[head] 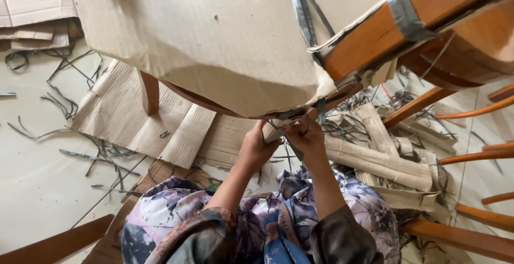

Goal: Wrapping wooden chair legs with cardboard and securing them with plastic ties for protection during shipping.

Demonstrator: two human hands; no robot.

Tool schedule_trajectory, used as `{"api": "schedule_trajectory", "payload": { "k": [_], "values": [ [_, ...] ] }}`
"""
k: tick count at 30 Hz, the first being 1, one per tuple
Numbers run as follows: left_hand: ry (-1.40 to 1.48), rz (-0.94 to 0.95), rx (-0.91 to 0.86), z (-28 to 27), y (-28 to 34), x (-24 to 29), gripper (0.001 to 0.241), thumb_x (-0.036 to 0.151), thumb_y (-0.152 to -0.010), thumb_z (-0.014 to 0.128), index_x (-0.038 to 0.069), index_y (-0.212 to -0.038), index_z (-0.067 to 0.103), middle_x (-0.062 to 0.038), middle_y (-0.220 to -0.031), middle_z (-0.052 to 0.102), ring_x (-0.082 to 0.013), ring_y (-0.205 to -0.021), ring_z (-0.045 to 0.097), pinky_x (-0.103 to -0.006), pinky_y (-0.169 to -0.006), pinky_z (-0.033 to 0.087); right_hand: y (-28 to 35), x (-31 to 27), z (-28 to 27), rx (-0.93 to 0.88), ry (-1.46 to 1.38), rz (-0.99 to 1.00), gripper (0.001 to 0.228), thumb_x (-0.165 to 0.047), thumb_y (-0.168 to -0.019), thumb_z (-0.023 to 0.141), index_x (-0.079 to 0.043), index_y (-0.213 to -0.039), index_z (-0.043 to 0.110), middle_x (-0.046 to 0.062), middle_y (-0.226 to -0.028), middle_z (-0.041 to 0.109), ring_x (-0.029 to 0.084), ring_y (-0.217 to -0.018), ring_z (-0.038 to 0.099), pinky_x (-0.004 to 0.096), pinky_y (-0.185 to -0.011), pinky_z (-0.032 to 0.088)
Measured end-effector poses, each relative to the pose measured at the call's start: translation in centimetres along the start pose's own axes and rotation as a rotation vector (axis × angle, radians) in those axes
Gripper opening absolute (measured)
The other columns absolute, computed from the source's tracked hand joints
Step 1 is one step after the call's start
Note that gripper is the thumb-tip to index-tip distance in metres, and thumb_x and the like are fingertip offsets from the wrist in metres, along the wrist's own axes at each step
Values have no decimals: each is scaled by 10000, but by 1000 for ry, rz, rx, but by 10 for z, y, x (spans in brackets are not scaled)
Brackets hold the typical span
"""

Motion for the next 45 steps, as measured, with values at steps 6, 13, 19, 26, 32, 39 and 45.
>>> {"api": "schedule_trajectory", "payload": {
  "k": [6,13,19,26,32,39,45],
  "values": [
    [29,-8,185,-31,9,8,565,229,-571,745,234,-1126,640,-120,-812,704,-397,-935,712,-523,-757,552,5,-34,40,63,-90,22,361,34,-885,774,-125,-747,480,-42,-466,398,16,-403,352,181,-394,248],
    [43,53,283,-111,45,10,412,218,-496,799,173,-892,695,-109,-726,697,-349,-830,723,-487,-644,505,14,-56,118,21,-59,63,342,-38,-838,841,-70,-669,545,18,-379,456,32,-322,386,186,-320,252],
    [215,125,219,-169,66,22,353,167,-495,841,78,-826,753,-170,-700,722,-235,-704,707,-395,-634,559,18,-100,182,22,-12,34,291,-115,-927,799,-71,-759,566,-27,-416,408,21,-391,329,212,-406,210],
    [173,86,122,-206,81,7,284,138,-519,813,68,-790,761,-166,-655,710,-250,-667,674,-412,-607,542,30,-85,212,-44,348,17,181,-123,-877,795,-57,-865,627,22,-421,528,106,-382,466,252,-402,344],
    [72,-14,89,-229,98,3,233,121,-500,793,75,-722,737,-121,-629,694,-211,-654,650,-362,-633,538,54,-45,232,-14,326,-9,260,-133,-868,813,-12,-1070,701,7,-407,551,88,-372,482,231,-433,342],
    [23,-58,57,-231,104,21,280,148,-496,836,75,-751,745,-126,-659,707,-196,-690,680,-324,-678,565,51,-44,230,-31,232,-17,548,-124,-799,877,-22,-1290,654,-81,-444,469,29,-427,410,208,-459,323],
    [-462,-530,-52,-230,151,43,838,160,-821,696,186,-1566,314,-74,-1364,633,-249,-1004,694,-394,-744,571,102,-20,169,-327,511,434,526,-551,-773,762,-170,-1135,789,-76,-621,324,89,-546,302,241,-516,261]
  ]
}}
Point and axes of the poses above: each hand's wrist, its own y-axis away from the middle knuckle, its own z-axis out of the palm, x = y × z, the point moved 9 cm from there along -y, towards the middle knuckle
